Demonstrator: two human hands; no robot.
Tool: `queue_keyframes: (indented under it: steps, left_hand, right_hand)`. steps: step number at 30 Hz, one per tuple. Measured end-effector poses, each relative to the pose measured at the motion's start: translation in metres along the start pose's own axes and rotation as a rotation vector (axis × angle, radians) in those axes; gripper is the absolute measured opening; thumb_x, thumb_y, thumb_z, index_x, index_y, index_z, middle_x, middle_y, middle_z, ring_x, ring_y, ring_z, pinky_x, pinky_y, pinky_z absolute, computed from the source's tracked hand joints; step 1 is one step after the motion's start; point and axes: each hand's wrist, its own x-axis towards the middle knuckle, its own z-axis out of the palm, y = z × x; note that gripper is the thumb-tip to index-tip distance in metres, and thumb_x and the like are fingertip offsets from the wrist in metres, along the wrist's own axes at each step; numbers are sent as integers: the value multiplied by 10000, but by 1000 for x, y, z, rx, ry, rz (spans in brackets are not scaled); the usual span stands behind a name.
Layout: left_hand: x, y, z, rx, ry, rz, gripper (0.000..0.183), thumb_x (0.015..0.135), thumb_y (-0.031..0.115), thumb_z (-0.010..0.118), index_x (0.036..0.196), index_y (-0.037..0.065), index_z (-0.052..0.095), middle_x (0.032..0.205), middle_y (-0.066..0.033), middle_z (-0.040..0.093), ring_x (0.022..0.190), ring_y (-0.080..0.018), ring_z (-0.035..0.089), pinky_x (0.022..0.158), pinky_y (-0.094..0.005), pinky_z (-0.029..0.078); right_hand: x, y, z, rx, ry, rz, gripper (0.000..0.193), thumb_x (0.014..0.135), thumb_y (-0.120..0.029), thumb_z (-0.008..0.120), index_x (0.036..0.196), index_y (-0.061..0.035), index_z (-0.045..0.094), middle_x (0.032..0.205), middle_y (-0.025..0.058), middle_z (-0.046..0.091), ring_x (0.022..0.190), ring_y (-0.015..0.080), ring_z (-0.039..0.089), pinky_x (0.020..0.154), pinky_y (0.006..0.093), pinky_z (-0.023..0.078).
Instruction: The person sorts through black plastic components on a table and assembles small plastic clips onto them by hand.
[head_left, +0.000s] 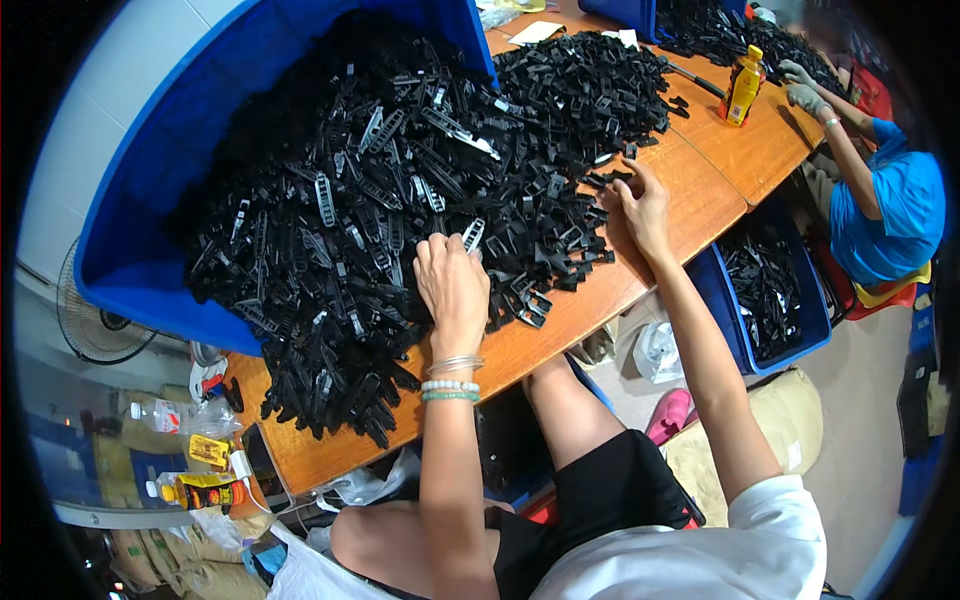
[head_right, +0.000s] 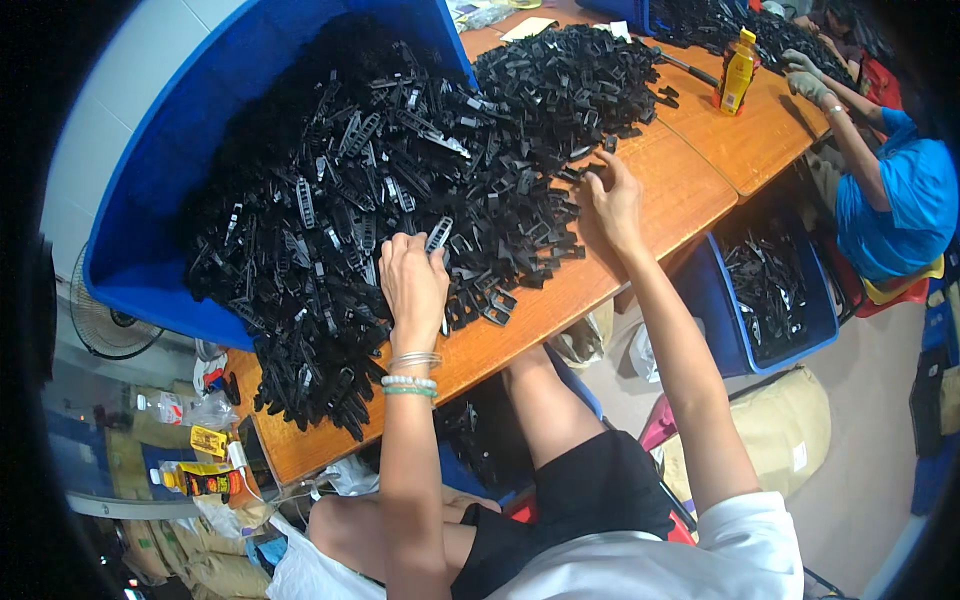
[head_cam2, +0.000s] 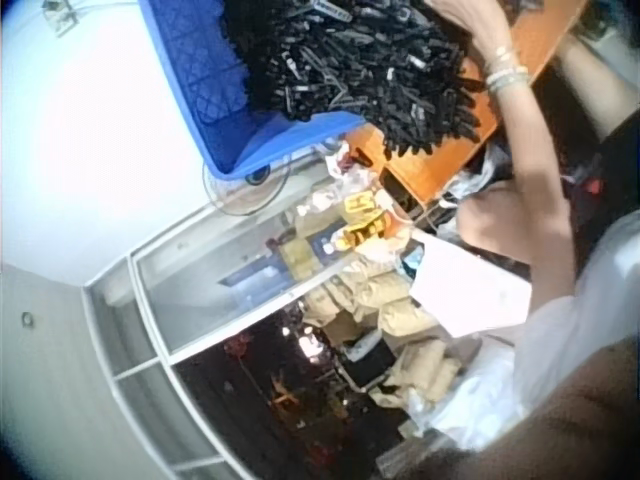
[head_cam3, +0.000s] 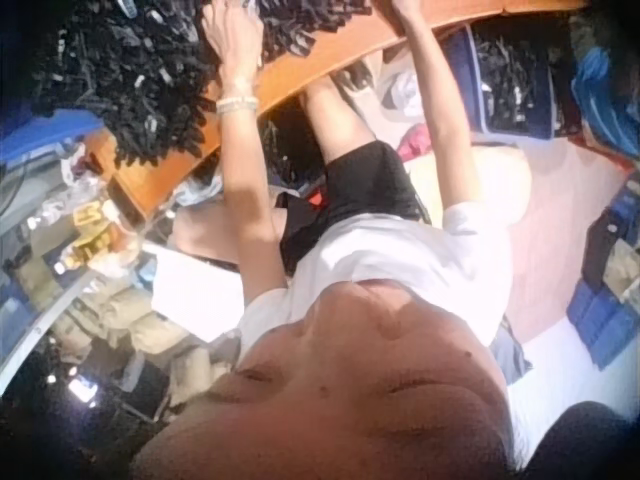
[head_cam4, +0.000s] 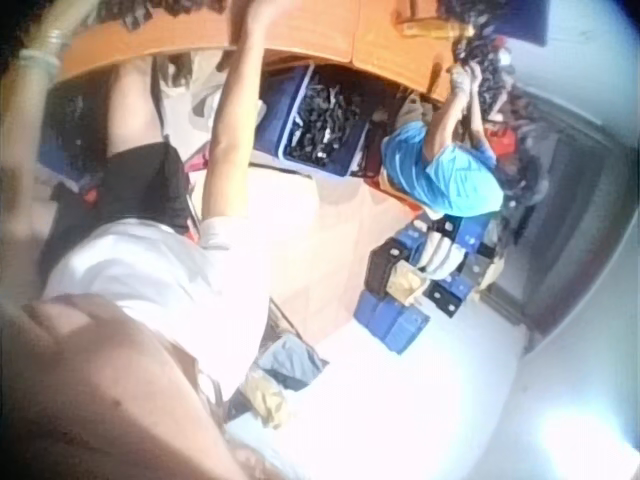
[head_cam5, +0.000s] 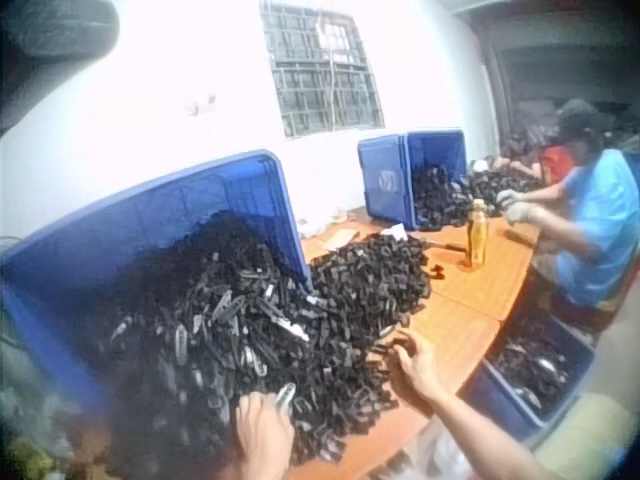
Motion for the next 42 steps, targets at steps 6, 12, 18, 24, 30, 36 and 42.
queue_keyframes:
  steps: [6, 12, 18, 24, 30, 36, 42]
  left_hand:
    - [21, -3, 4, 143, -169, 5, 222, 714, 136, 731, 827, -26, 630, 881, -191, 625, 877, -367, 614, 767, -440, 495]
    - [22, 5, 0, 192, -287, -48, 251, 736, 202, 708, 838, -17, 641, 940, -194, 625, 900, -384, 614, 780, -464, 488]
    - [18, 11, -22, -18, -77, -101, 239, 748, 164, 720, 874, -18, 632, 844, -139, 599, 793, -320, 602, 728, -403, 476]
    - [-40, 23, -54, -562, 252, -438, 275, 812, 22, 703, 1039, -12, 551, 827, -28, 522, 673, -70, 459, 585, -204, 401]
    - [-128, 8, -39, -688, 209, -500, 406, 811, -49, 652, 1171, -38, 465, 986, -120, 565, 852, -193, 572, 762, -279, 483]
    - [-159, -15, -53, -774, 20, -522, 248, 786, -74, 690, 1020, -55, 609, 994, -105, 615, 939, -173, 584, 828, -286, 489]
    - [-135, -5, -63, -407, -97, -246, 205, 738, 6, 725, 934, -18, 673, 933, -131, 607, 897, -307, 550, 820, -388, 453]
  right_hand:
    - [-9, -25, -9, -55, -114, 57, 202, 803, -31, 628, 988, 28, 686, 811, 187, 700, 726, 268, 695, 693, 342, 527]
    - [-6, 8, -7, -188, -150, -1, 223, 724, -73, 683, 939, -14, 699, 916, 188, 604, 947, 348, 564, 854, 431, 450]
    - [-4, 3, -5, -253, -145, -38, 196, 737, -90, 687, 914, -24, 634, 933, 162, 584, 967, 351, 546, 853, 447, 437]
    - [-6, -1, -1, -320, -133, -73, 219, 759, -157, 693, 954, -56, 693, 927, 137, 580, 961, 330, 535, 853, 437, 425]
    - [-7, 10, -6, -138, -15, -39, 233, 802, -180, 636, 974, -26, 670, 876, 194, 626, 913, 367, 588, 819, 439, 463]
    - [-17, -51, -24, 466, -214, 410, 247, 927, -25, 493, 1131, 48, 612, 855, 108, 672, 665, 142, 637, 587, 288, 507]
    - [-110, -106, -48, 264, -721, 53, 288, 836, -123, 691, 1086, 19, 669, 966, 76, 656, 900, 148, 614, 790, 293, 492]
